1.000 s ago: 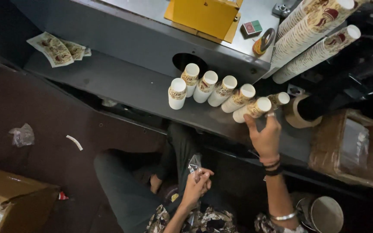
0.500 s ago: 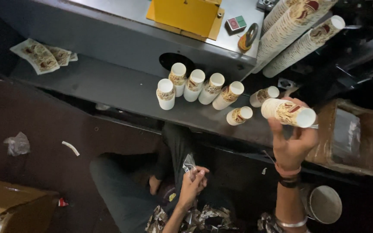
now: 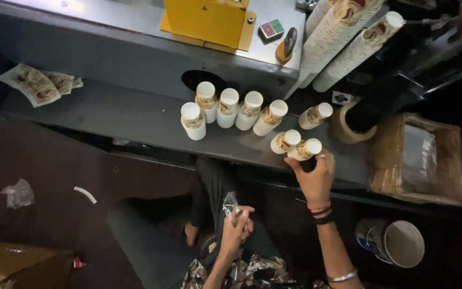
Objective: The person organizes and packs paper cups by hand near a cup-making machine, placing stacks onto a surface and handling a plastic bag.
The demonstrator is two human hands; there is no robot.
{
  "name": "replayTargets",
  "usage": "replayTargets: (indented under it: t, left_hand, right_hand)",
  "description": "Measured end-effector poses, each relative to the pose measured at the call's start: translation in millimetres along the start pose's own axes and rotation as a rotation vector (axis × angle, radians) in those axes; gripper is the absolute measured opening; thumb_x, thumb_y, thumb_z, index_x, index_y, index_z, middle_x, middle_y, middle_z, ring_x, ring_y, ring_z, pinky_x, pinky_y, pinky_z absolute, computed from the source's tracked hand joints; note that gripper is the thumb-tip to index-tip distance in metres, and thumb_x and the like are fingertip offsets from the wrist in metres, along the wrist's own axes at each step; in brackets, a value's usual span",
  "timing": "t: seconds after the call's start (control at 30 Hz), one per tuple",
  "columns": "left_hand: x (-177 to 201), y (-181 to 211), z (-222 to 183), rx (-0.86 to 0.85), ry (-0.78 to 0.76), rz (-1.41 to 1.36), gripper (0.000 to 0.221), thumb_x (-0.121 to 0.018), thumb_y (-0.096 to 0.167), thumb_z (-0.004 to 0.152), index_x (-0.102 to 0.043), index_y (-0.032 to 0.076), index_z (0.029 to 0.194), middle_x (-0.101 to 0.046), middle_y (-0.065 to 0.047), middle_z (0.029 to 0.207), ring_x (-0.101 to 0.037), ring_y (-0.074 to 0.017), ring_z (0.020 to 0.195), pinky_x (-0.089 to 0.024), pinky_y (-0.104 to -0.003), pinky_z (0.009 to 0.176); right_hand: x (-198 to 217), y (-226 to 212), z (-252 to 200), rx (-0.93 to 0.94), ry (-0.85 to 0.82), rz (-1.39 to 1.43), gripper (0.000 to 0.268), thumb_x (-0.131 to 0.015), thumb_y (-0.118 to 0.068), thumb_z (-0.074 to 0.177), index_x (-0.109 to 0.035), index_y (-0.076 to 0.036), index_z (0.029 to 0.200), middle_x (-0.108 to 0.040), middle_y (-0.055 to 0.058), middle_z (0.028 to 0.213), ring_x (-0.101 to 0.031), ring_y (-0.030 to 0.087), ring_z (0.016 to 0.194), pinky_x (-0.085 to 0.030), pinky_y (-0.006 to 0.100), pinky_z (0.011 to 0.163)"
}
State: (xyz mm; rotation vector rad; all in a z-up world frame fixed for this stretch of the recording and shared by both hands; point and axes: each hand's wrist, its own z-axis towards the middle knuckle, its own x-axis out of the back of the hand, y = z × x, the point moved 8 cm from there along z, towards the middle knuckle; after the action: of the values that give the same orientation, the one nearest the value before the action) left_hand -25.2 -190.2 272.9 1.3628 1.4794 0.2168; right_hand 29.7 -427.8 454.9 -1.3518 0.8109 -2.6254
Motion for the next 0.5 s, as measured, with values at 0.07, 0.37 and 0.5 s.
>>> replayTargets:
  t: [0.07, 0.37, 0.5]
  left_hand:
    - [3, 1, 2, -0.03, 0.002, -0.007, 0.053, -0.05, 0.048, 0.102, -0.061, 0.0, 0.121, -0.058, -0.002, 0.065, -0.037, -0.0038, 0.042, -0.024, -0.021, 0.037]
    - [6, -1, 2, -0.104, -0.016, -0.104, 0.087, -0.016, 0.075, 0.095, -0.057, 0.006, 0.128, -0.056, 0.001, 0.066, -0.041, -0.0038, 0.045, -0.025, -0.02, 0.035]
    - [7, 4, 3, 0.022, 0.058, -0.008, 0.049, -0.049, 0.05, 0.1, -0.06, 0.008, 0.122, -0.057, -0.001, 0.065, -0.038, -0.0053, 0.041, -0.024, -0.022, 0.034]
  right_hand:
    - [10, -18, 7, 0.037, 0.019, 0.061, 0.074, -0.091, -0.044, 0.076, -0.06, 0.004, 0.124, -0.064, 0.021, 0.118, -0.062, 0.039, 0.113, -0.052, 0.048, 0.095]
    - [12, -14, 19, 0.093, -0.082, 0.207, 0.07, -0.083, -0.029, 0.09, -0.051, 0.002, 0.144, -0.067, 0.019, 0.129, -0.067, 0.031, 0.12, -0.055, 0.043, 0.102]
    - [62, -59, 41, 0.081, 0.017, 0.489, 0.052, -0.077, -0.027, 0.1, -0.054, 0.001, 0.138, -0.067, 0.017, 0.133, -0.068, 0.027, 0.12, -0.057, 0.041, 0.105]
